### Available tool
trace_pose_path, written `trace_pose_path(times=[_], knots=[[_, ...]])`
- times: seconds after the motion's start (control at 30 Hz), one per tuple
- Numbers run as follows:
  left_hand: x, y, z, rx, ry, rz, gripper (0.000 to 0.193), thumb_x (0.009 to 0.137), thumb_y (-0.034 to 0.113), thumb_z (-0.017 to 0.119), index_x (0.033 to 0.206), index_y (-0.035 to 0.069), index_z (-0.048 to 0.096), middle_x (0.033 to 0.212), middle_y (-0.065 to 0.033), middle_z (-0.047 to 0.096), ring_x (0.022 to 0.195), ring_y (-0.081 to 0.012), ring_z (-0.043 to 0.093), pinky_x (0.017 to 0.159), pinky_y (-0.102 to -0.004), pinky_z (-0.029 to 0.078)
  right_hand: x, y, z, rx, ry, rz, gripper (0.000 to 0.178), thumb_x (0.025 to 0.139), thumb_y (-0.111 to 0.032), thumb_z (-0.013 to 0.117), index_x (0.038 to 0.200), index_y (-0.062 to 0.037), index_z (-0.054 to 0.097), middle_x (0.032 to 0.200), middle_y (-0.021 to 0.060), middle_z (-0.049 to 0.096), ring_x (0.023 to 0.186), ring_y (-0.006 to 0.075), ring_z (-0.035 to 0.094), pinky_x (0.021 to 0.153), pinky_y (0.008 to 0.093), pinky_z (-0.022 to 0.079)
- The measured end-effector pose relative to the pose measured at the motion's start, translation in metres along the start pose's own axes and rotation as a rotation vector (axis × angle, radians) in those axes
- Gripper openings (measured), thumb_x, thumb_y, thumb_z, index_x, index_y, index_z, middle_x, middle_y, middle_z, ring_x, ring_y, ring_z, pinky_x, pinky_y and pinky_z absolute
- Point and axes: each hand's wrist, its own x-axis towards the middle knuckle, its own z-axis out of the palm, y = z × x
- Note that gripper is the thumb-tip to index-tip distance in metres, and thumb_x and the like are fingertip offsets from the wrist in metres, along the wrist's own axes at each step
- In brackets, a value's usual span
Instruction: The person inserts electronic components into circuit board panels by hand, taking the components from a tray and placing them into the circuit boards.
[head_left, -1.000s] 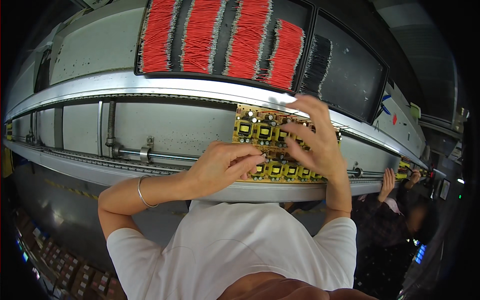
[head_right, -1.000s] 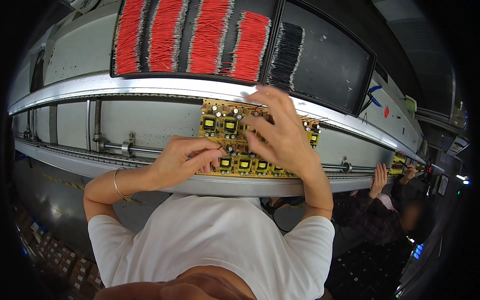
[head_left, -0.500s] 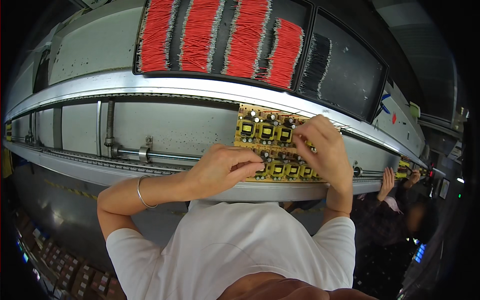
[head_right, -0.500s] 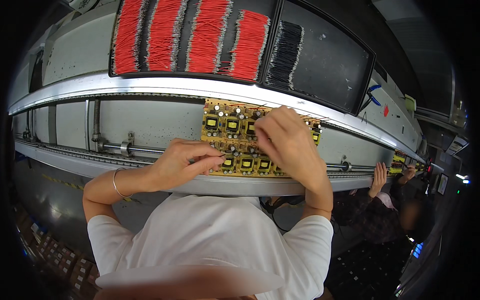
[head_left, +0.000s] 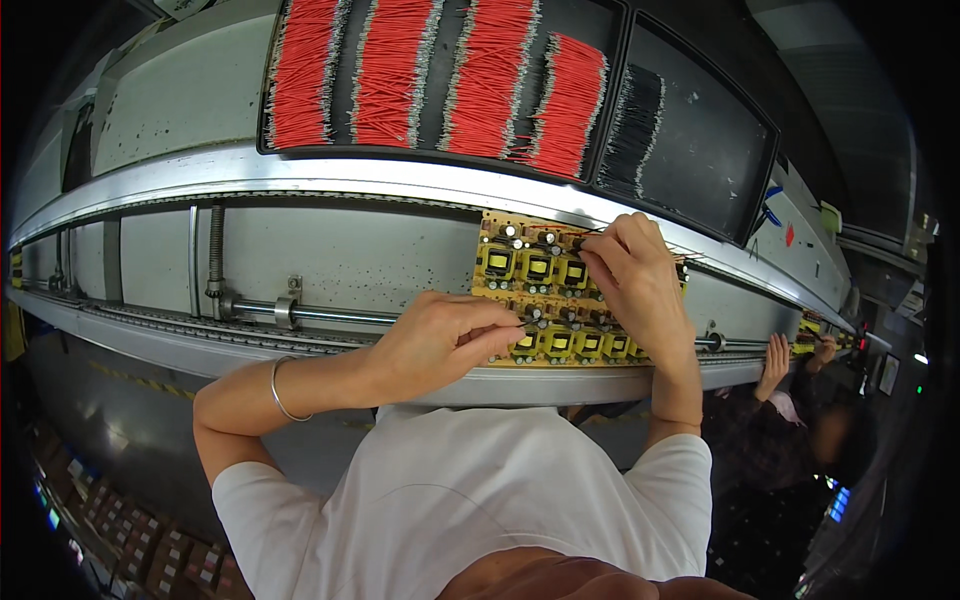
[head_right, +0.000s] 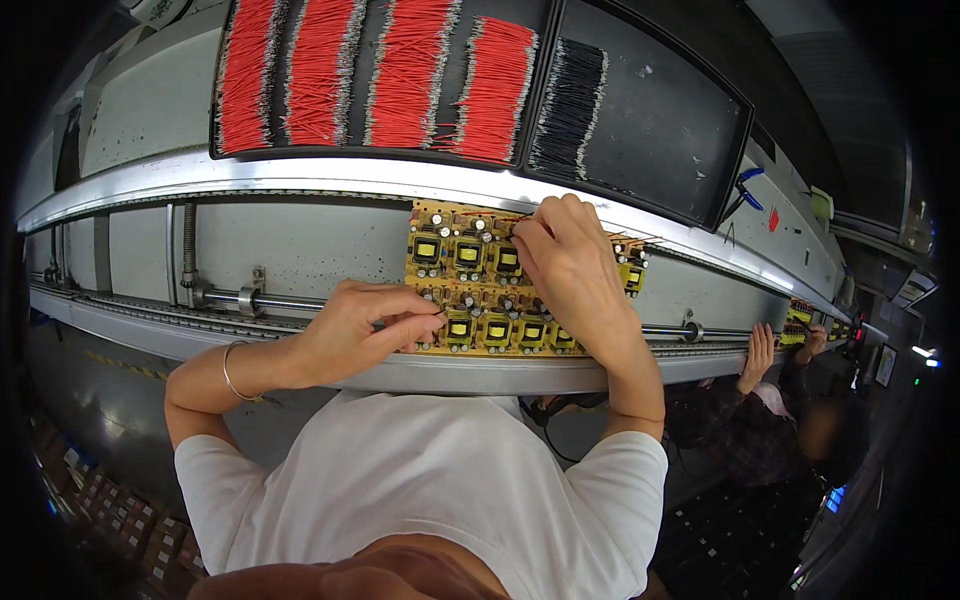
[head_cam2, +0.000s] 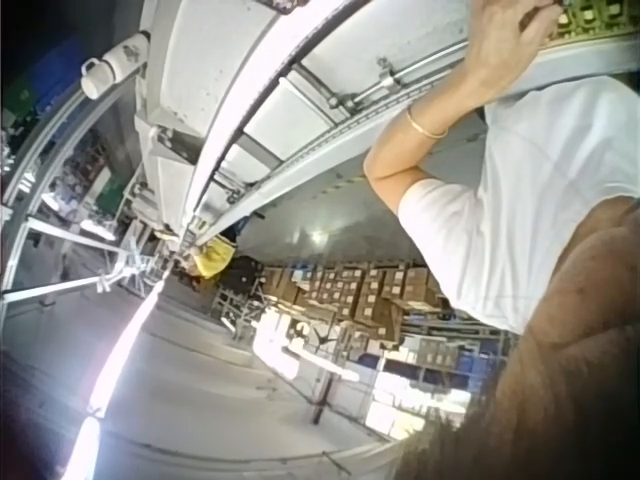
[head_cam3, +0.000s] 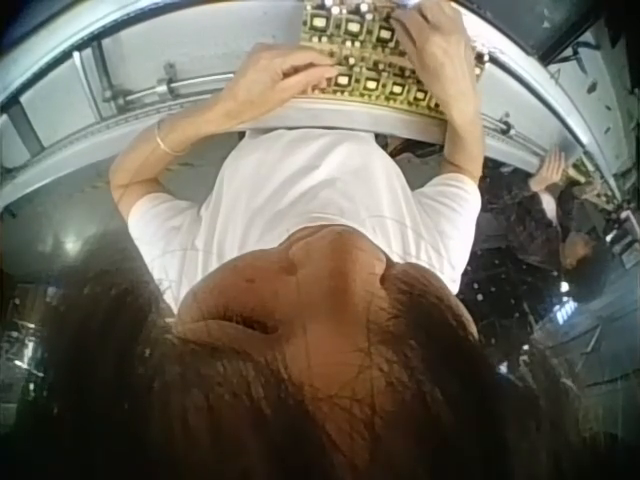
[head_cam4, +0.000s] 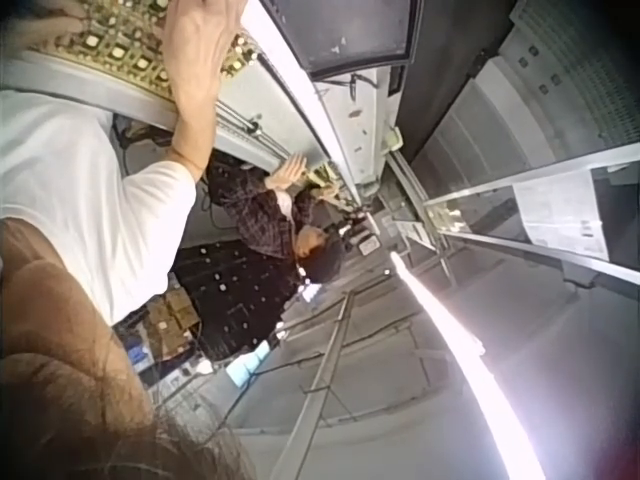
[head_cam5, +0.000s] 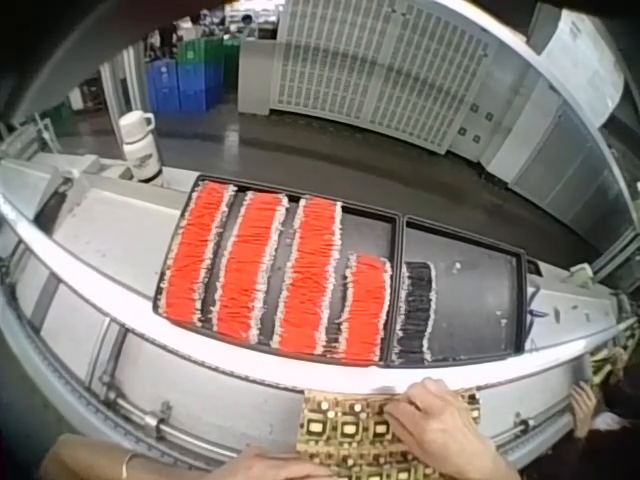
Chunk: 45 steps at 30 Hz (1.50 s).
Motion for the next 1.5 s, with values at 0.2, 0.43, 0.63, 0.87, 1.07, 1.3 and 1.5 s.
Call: trace_pose_path(times=[0.2, 0.43, 0.63, 0.87, 1.07, 1.3, 1.5], knots=[[0.0, 0.0, 0.0, 0.002, -0.002, -0.004, 0.007, 0.09, 0.004, 0.07, 0.095, 0.0, 0.072, 0.08, -0.0046, 0.072, 0.06, -0.0131, 0.063, 0.054, -0.0232, 0.048, 0.0, -0.001, -0.002, -0.018, -0.019, -0.015, 0.01, 0.08, 0.0, 0.072, 0.089, -0.0013, 0.07, 0.088, 0.0034, 0.053, 0.082, 0.0205, 0.048, 0.073, 0.0309, 0.043], [0.0, -0.001, 0.0, -0.004, -0.011, 0.0, 0.007, 0.09, 0.004, 0.07, 0.095, -0.001, 0.072, 0.078, -0.0046, 0.071, 0.06, -0.0126, 0.063, 0.054, -0.0232, 0.047, -0.001, 0.0, -0.009, -0.054, -0.029, -0.056, 0.008, 0.079, -0.001, 0.073, 0.087, -0.0013, 0.071, 0.088, 0.0032, 0.054, 0.08, 0.0201, 0.047, 0.074, 0.0322, 0.042], [-0.001, -0.002, 0.002, -0.011, -0.005, -0.008, 0.006, 0.089, 0.003, 0.07, 0.094, 0.0, 0.072, 0.078, -0.0047, 0.071, 0.06, -0.0126, 0.063, 0.054, -0.0233, 0.047, -0.004, -0.007, -0.02, -0.019, 0.028, -0.058, 0.012, 0.079, -0.001, 0.072, 0.091, -0.0019, 0.072, 0.089, 0.0035, 0.056, 0.08, 0.0207, 0.048, 0.077, 0.0328, 0.042], [0.0, 0.0, 0.002, 0.02, -0.03, 0.032, 0.006, 0.088, 0.002, 0.071, 0.093, 0.0, 0.072, 0.078, -0.004, 0.071, 0.06, -0.013, 0.062, 0.055, -0.0239, 0.047, -0.007, -0.033, -0.015, 0.457, -0.088, -0.232, 0.016, 0.078, -0.005, 0.075, 0.094, -0.0026, 0.073, 0.093, 0.0049, 0.06, 0.085, 0.0217, 0.053, 0.081, 0.0329, 0.043], [0.002, 0.0, 0.002, 0.031, -0.048, 0.106, 0.007, 0.087, 0.001, 0.071, 0.094, 0.0, 0.071, 0.079, -0.0038, 0.071, 0.061, -0.0134, 0.061, 0.055, -0.0246, 0.046, -0.007, -0.032, -0.008, 0.651, -0.055, -0.258, 0.015, 0.075, -0.001, 0.074, 0.09, -0.0016, 0.071, 0.09, 0.0052, 0.061, 0.082, 0.0224, 0.054, 0.078, 0.0353, 0.045], [-0.001, -0.008, 0.008, 0.001, 0.002, 0.135, 0.009, 0.086, 0.0, 0.071, 0.095, -0.001, 0.072, 0.08, -0.0041, 0.071, 0.061, -0.0135, 0.062, 0.055, -0.0247, 0.046, 0.0, -0.001, -0.025, 0.402, 0.325, 0.028, 0.013, 0.074, 0.007, 0.068, 0.084, -0.0004, 0.067, 0.087, 0.0059, 0.062, 0.08, 0.0201, 0.052, 0.075, 0.0299, 0.043], [0.0, -0.005, 0.006, 0.013, -0.012, 0.07, 0.01, 0.087, 0.001, 0.07, 0.097, 0.0, 0.073, 0.082, -0.0043, 0.072, 0.062, -0.0129, 0.063, 0.055, -0.0237, 0.047, 0.007, 0.014, 0.0, 0.273, 0.318, 0.083, 0.01, 0.077, 0.003, 0.071, 0.086, -0.0001, 0.068, 0.091, 0.0062, 0.062, 0.084, 0.019, 0.051, 0.074, 0.0292, 0.042]])
